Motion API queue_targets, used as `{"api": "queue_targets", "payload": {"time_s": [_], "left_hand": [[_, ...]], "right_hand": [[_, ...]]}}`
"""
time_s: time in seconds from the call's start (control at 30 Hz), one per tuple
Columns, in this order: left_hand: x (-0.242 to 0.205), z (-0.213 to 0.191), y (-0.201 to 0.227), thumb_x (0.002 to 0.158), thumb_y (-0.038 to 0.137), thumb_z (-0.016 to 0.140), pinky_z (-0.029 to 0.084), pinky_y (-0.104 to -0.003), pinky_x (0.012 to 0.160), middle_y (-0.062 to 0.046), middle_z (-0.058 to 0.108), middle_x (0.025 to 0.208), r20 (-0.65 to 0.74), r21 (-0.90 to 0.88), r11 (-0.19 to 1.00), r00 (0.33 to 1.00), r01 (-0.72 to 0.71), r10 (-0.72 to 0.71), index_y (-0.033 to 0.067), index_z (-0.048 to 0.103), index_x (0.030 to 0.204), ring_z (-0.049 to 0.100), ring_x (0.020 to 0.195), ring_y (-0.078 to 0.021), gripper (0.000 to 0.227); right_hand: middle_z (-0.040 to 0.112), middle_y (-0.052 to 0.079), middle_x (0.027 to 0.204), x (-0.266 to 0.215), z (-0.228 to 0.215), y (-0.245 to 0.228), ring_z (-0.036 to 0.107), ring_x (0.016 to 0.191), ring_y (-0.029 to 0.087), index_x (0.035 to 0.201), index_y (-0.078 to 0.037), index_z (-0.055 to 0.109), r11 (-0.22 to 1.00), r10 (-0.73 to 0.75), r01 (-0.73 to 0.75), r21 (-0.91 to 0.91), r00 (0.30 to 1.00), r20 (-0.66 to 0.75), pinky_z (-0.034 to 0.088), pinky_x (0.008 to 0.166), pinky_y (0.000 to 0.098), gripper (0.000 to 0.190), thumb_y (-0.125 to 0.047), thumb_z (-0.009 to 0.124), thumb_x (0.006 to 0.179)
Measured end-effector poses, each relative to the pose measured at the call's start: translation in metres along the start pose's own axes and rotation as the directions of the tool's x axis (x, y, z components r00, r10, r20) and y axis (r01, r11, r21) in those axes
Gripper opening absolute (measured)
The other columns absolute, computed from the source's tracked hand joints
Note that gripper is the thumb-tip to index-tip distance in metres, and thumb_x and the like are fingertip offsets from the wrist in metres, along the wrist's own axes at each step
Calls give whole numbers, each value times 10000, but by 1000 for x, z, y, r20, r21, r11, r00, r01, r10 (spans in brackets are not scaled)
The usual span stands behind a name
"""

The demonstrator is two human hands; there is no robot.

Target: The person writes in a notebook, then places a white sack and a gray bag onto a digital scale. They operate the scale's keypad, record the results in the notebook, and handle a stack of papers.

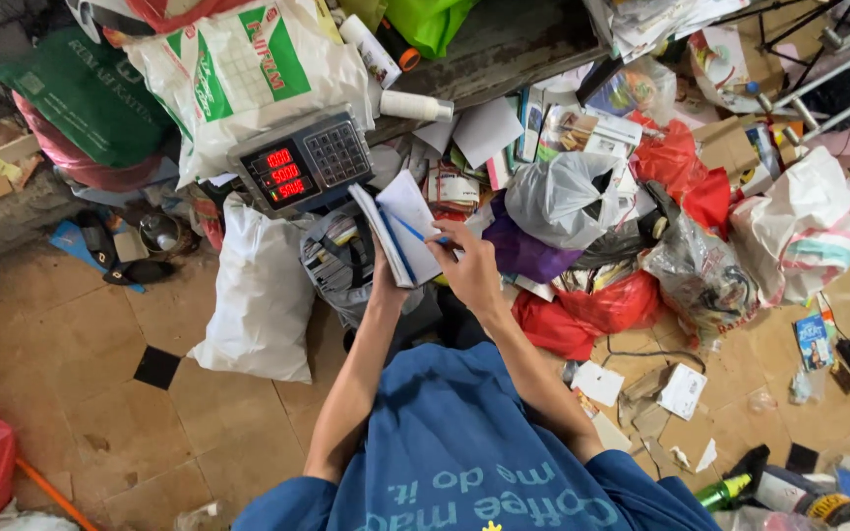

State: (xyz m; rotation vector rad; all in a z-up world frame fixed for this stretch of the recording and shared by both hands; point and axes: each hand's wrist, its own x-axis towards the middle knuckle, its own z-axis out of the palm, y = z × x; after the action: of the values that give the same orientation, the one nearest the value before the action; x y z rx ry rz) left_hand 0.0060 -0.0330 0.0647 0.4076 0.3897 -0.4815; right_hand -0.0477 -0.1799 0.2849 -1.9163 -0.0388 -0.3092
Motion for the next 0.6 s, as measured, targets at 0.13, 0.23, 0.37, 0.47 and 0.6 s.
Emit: {"api": "queue_targets", "payload": {"time_s": [0.13, 0.23, 0.37, 0.47, 0.6], "left_hand": [[14, -26, -4, 1000, 644, 548, 549, -453, 1023, -79, 665, 1343, 70, 70, 997, 997, -37, 32, 146, 529, 1471, 662, 1192, -271, 685], [18, -32, -7, 978, 612, 514, 532, -454, 1075, -60, 658, 1385, 125, -60, 998, 992, 12, -4, 151, 534, 1462, 646, 1252, -265, 669], [15, -18, -6, 1029, 537, 521, 503, -464, 1085, -60, 626, 1387, 114, -7, 995, 989, -99, 99, 155, 500, 1482, 616, 1278, -261, 593], [22, -17, -10, 1037, 488, 550, 504, -455, 1104, -72, 615, 1403, 131, 26, 989, 981, -147, 142, 137, 480, 1498, 607, 1297, -259, 584], [21, -10, -7, 1016, 472, 584, 518, -467, 1070, -81, 615, 1383, 168, -13, 993, 979, -118, 118, 129, 474, 1492, 621, 1261, -262, 597]], "right_hand": [[789, 85, 982, -21, 2, -17, 730, 769, 207, 1117, -32, 701, 994, -29, 15, -107, 991, -130, 576, 722, 317, 223, -55, 777, 908], [770, 82, 982, -34, 5, -22, 723, 863, 274, 997, -73, 727, 933, -228, 166, -319, 959, -169, 549, 776, 373, 141, -39, 787, 873], [734, 97, 914, -47, 13, -18, 695, 831, 304, 993, -62, 726, 909, -252, 185, -374, 958, -137, 539, 751, 408, 160, -55, 805, 854], [729, 98, 902, -51, 15, -15, 697, 820, 298, 987, -55, 723, 904, -250, 186, -385, 960, -123, 546, 738, 403, 139, -57, 800, 870], [734, 96, 908, -51, 15, -16, 706, 820, 290, 963, -52, 716, 893, -283, 219, -393, 952, -112, 552, 726, 391, 106, -54, 784, 881]]}}
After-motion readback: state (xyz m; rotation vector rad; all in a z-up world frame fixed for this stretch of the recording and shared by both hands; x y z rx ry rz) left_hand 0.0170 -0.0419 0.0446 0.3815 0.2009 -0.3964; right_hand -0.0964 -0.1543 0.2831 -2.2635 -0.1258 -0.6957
